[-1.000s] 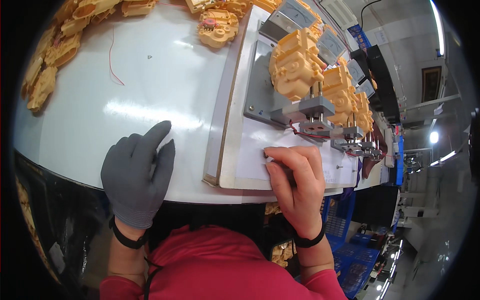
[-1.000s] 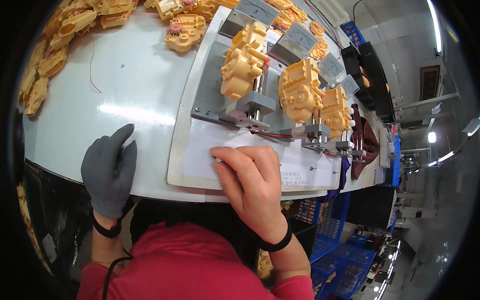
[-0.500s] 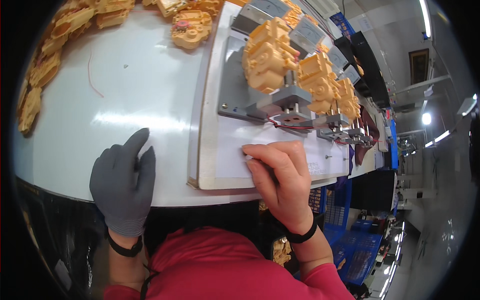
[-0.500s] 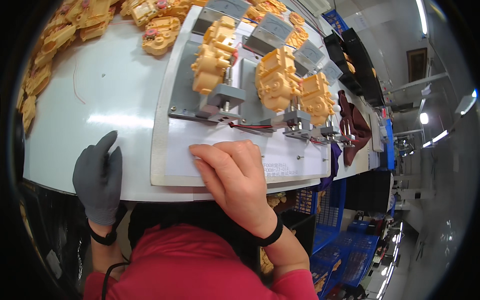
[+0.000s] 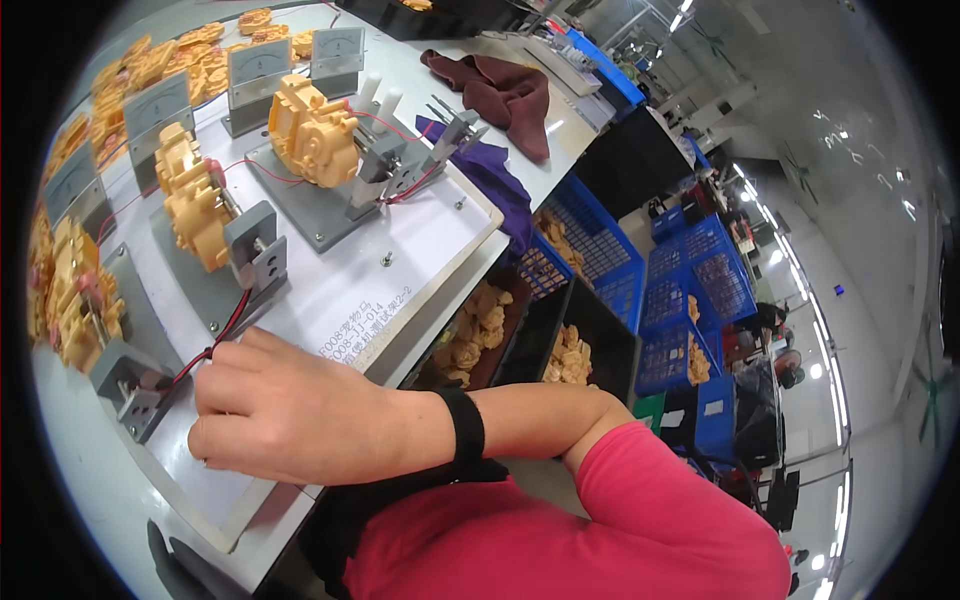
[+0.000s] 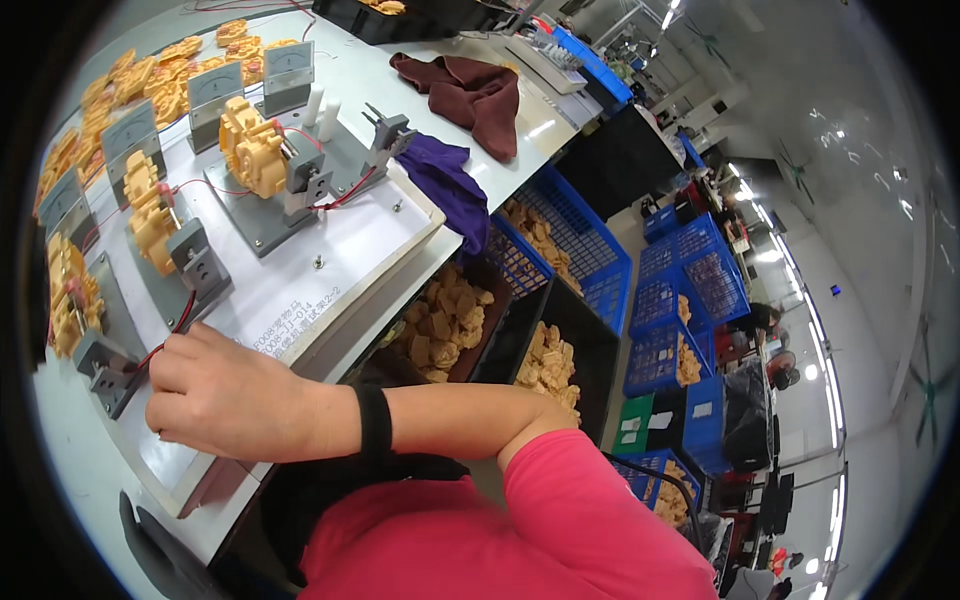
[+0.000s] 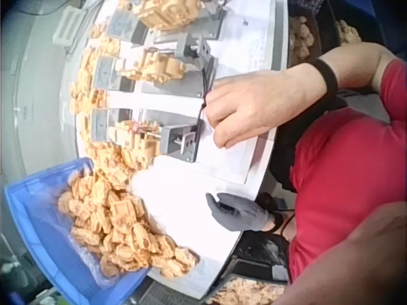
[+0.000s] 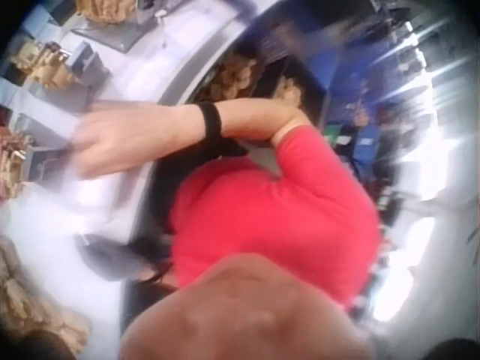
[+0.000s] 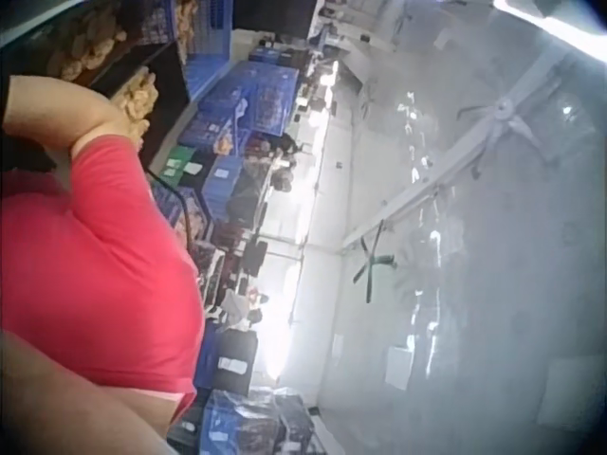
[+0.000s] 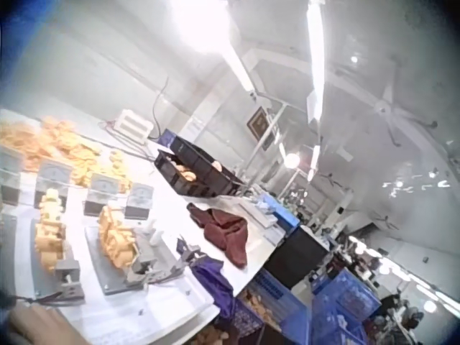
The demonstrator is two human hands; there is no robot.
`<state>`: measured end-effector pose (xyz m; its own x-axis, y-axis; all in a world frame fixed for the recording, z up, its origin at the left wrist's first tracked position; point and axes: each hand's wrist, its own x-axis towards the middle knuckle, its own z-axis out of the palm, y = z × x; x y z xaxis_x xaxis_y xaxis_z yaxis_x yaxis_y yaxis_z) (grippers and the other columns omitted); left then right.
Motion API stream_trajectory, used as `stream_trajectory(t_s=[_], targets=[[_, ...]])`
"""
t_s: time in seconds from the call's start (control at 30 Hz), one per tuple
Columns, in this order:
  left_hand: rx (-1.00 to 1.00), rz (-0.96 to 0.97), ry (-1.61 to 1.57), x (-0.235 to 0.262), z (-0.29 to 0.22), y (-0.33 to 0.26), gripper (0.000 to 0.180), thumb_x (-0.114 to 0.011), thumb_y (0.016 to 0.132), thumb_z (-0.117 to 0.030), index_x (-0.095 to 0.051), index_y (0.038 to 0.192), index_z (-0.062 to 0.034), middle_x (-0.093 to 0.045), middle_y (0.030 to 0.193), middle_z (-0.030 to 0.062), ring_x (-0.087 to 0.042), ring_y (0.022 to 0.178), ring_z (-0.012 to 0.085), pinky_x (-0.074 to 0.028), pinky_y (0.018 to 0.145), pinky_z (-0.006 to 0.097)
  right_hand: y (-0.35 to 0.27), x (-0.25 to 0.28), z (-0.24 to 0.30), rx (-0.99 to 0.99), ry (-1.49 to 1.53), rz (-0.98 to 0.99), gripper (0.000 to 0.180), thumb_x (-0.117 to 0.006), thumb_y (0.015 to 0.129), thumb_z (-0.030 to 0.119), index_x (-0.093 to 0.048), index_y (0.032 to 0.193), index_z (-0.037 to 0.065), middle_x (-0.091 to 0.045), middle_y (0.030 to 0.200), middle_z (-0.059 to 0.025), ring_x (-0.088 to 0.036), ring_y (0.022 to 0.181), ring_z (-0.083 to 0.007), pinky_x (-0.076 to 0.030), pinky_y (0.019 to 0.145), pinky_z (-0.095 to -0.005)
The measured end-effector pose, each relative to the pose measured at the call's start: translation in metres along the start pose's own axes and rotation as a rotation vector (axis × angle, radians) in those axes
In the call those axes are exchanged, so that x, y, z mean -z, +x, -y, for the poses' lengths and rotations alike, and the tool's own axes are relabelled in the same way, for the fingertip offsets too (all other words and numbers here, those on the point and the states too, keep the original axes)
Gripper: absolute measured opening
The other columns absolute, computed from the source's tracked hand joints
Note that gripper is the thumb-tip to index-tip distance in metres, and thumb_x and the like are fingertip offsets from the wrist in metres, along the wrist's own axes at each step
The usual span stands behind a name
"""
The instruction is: The person picks up yellow plastic toy components from a bin and places them into a testing jig on a white table. They connect wires to the components and press a button to activate the test. After the test, they remove the component and place it into a black bin. The person repeats this process for multiple components.
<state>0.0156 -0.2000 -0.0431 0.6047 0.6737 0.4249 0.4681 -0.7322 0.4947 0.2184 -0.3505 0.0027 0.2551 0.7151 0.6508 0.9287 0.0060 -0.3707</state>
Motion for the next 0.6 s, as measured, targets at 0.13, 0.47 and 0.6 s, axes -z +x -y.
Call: stream_trajectory(t_s=[0.13,0.47,0.6], targets=[[0.062,-0.018,-0.054,0.000,-0.006,0.000,0.026,-0.063,0.099,-0.015,-0.068,0.119,0.0008,-0.071,0.114,0.0143,-0.068,0.098,0.0246,-0.053,0.084,0.032,-0.001,-0.001,0.001,-0.010,0.015,0.004,0.013,-0.065,0.077,0.013,-0.057,0.085,0.009,-0.048,0.082,-0.0042,-0.052,0.081,-0.0226,-0.042,0.070,-0.0335],[0.162,0.066,0.042,0.001,-0.007,0.003,0.030,-0.060,0.098,-0.014,-0.063,0.123,0.0026,-0.067,0.119,0.0166,-0.064,0.104,0.0256,-0.050,0.091,0.036,-0.002,-0.007,0.002,-0.051,-0.011,-0.022,0.017,-0.061,0.071,0.018,-0.057,0.083,0.006,-0.045,0.080,-0.0044,-0.050,0.080,-0.0220,-0.042,0.068,-0.0330],[0.247,0.141,-0.017,0.001,0.005,-0.001,0.042,-0.063,0.095,-0.017,-0.056,0.131,0.0028,-0.060,0.127,0.0184,-0.058,0.113,0.0249,-0.045,0.102,0.039,-0.002,-0.006,0.003,-0.074,-0.013,-0.035,0.018,-0.060,0.070,0.020,-0.057,0.079,0.005,-0.045,0.080,-0.0052,-0.049,0.079,-0.0215,-0.042,0.068,-0.0325]])
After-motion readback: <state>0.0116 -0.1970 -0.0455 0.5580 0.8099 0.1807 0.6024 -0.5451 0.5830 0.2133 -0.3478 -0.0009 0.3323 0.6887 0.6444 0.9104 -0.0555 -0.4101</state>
